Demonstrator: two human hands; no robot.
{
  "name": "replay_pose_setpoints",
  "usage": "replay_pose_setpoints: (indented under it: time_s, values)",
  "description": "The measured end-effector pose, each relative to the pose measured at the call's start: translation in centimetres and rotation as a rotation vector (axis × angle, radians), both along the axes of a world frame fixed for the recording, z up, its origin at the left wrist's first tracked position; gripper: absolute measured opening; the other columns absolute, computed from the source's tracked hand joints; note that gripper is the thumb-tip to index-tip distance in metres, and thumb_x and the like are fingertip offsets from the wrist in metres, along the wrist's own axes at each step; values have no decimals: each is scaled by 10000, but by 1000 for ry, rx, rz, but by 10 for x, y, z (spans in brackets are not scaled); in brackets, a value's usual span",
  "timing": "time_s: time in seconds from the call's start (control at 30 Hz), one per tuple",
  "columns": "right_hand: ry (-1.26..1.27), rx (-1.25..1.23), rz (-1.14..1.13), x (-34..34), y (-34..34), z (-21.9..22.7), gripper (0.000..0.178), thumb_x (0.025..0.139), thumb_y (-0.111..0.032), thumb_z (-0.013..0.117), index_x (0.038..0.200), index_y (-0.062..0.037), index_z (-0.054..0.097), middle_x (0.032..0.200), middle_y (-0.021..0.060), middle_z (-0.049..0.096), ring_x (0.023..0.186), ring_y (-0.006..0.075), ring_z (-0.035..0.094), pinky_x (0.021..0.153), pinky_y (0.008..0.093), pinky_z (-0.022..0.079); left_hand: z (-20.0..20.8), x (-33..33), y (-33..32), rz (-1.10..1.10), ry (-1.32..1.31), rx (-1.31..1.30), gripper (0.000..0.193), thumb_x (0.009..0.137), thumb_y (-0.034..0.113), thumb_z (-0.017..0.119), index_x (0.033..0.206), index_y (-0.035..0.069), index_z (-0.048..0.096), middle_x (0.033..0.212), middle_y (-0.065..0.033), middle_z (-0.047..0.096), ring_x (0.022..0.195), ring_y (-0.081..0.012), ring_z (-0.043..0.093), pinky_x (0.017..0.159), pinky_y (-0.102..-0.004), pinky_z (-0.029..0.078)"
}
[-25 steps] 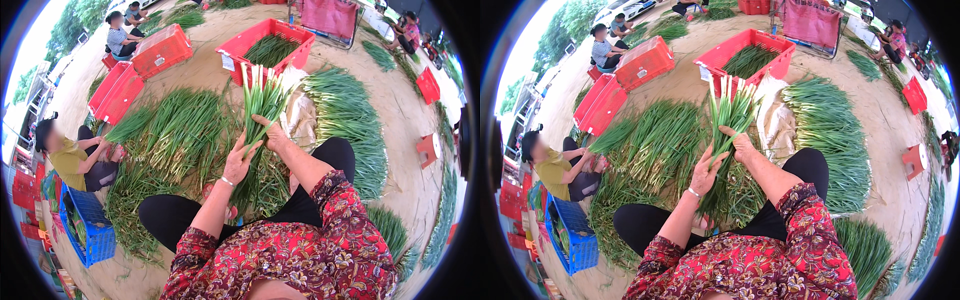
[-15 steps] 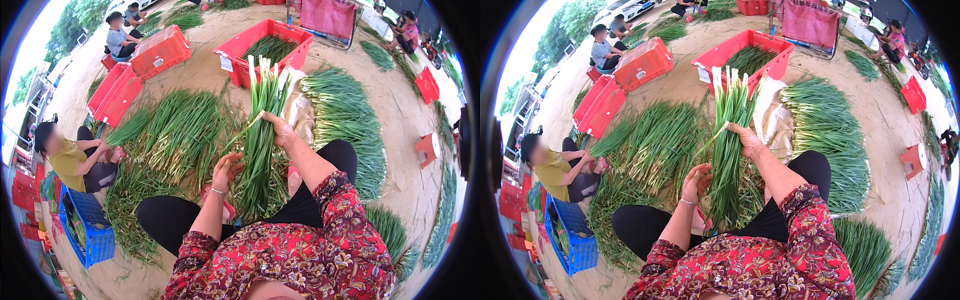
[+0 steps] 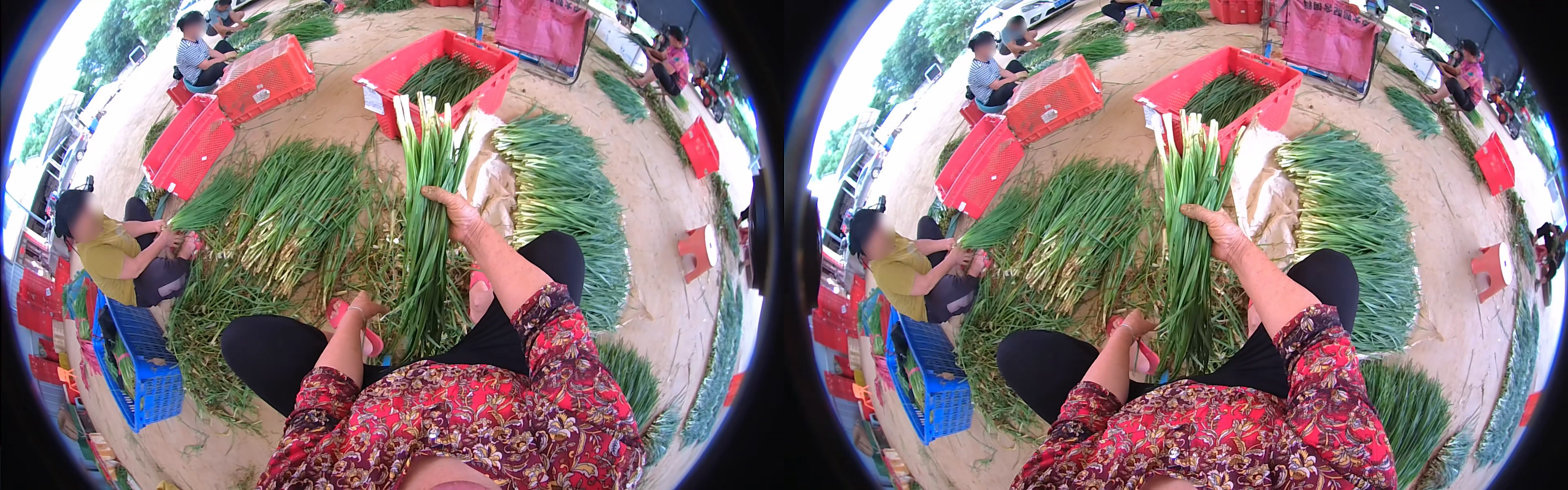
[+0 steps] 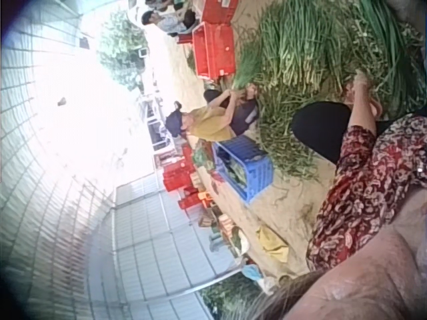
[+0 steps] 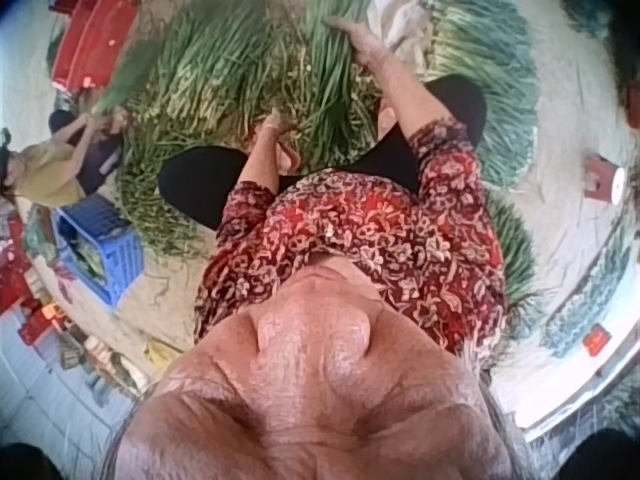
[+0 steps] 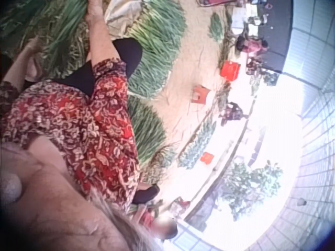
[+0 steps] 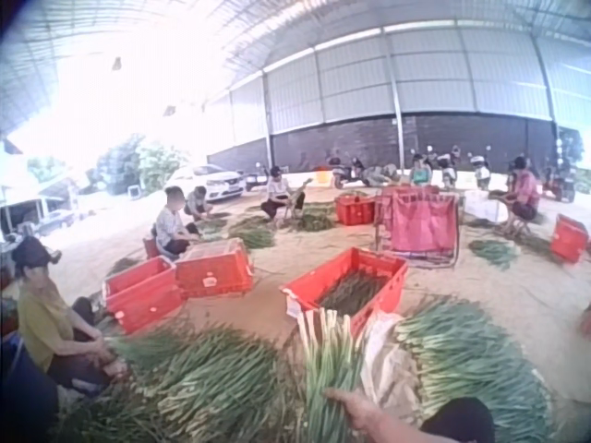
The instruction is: The person sorts bunches of green onions by hand, peeling away damaged or wilted outer leaves and placing the cleaned bunches into a pile.
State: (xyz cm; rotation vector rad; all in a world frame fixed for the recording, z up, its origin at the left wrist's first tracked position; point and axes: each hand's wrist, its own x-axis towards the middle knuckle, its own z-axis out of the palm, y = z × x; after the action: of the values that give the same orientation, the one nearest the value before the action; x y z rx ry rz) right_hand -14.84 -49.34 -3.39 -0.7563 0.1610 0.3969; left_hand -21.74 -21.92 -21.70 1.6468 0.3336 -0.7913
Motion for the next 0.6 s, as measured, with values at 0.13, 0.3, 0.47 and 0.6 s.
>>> replay_pose_setpoints:
  time_s: [0.13,0.3,0.47,0.6]
  values:
    - [-47,-32,60,-2,16,0,262,810,-104,737,1050,-52,648,901,62,696,782,189,691,709,368,599,15,33,7,-17,-487,-9,682,864,239,662,1430,40,335,1332,-163,529,1226,-295,507,1008,-422,423]
    - [-45,-73,153,-17,33,1,318,823,-114,729,1112,-43,617,965,75,688,843,205,684,769,377,584,119,29,-55,182,-516,-941,848,802,481,730,1431,53,354,1336,-92,518,1221,-233,509,1014,-402,442]
    - [-160,-267,250,-13,54,6,389,814,-96,739,1166,-50,581,1033,65,665,915,181,654,823,374,554,95,20,-50,-128,-172,-1051,950,650,579,792,1333,5,464,1175,-152,603,1068,-279,608,950,-406,493]
    - [-341,-729,314,-11,49,29,605,728,-200,829,1237,-36,545,1088,92,659,942,188,637,814,367,546,139,14,-51,-126,-149,-980,742,661,396,814,1224,-11,553,943,-140,653,872,-270,643,812,-389,527]
